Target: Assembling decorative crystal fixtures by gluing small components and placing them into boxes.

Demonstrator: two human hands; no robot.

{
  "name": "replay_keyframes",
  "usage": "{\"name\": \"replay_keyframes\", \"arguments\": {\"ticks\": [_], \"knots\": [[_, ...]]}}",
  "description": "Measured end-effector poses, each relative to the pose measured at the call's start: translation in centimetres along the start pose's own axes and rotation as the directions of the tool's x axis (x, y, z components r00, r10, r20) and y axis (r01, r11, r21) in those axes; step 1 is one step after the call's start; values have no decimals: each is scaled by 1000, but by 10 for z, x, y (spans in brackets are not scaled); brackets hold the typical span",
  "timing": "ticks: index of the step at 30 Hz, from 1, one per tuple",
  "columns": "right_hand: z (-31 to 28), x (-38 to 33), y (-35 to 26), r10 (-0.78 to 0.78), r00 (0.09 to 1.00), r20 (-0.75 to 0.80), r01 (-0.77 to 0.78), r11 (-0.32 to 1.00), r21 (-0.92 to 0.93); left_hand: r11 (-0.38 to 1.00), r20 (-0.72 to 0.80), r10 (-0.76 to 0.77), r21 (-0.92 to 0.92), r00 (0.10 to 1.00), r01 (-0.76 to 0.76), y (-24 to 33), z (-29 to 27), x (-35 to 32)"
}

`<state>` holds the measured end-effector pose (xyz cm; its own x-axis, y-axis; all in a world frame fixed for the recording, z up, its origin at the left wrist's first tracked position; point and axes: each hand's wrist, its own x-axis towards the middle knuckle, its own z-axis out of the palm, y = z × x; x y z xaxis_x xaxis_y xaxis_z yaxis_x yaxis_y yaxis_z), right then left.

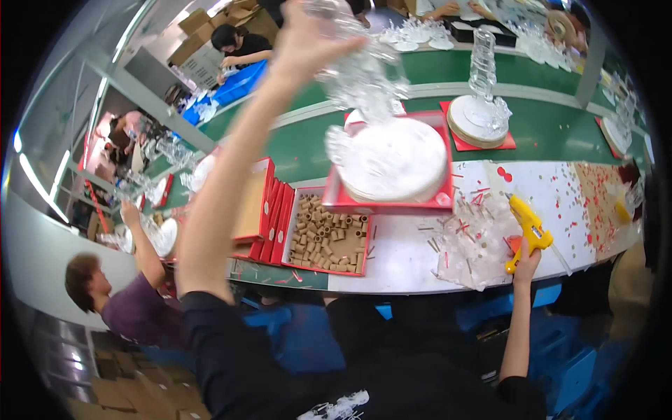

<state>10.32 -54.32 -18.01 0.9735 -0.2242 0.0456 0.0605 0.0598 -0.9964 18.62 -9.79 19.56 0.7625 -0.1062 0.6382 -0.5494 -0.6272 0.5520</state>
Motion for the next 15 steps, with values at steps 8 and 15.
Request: {"name": "replay_keyframes", "arguments": {"ticks": [8, 15], "knots": [[-6, 1, -7, -21, 1000, -15, 21, 1000, 7, 795, -55, 36, 606, 998, 4, -5, -182, 74], [2, 1, -5, 4, 1000, -29, -4, 1000, 8, 678, -365, 74, 700, 928, 222, -126, -204, 30]]}}
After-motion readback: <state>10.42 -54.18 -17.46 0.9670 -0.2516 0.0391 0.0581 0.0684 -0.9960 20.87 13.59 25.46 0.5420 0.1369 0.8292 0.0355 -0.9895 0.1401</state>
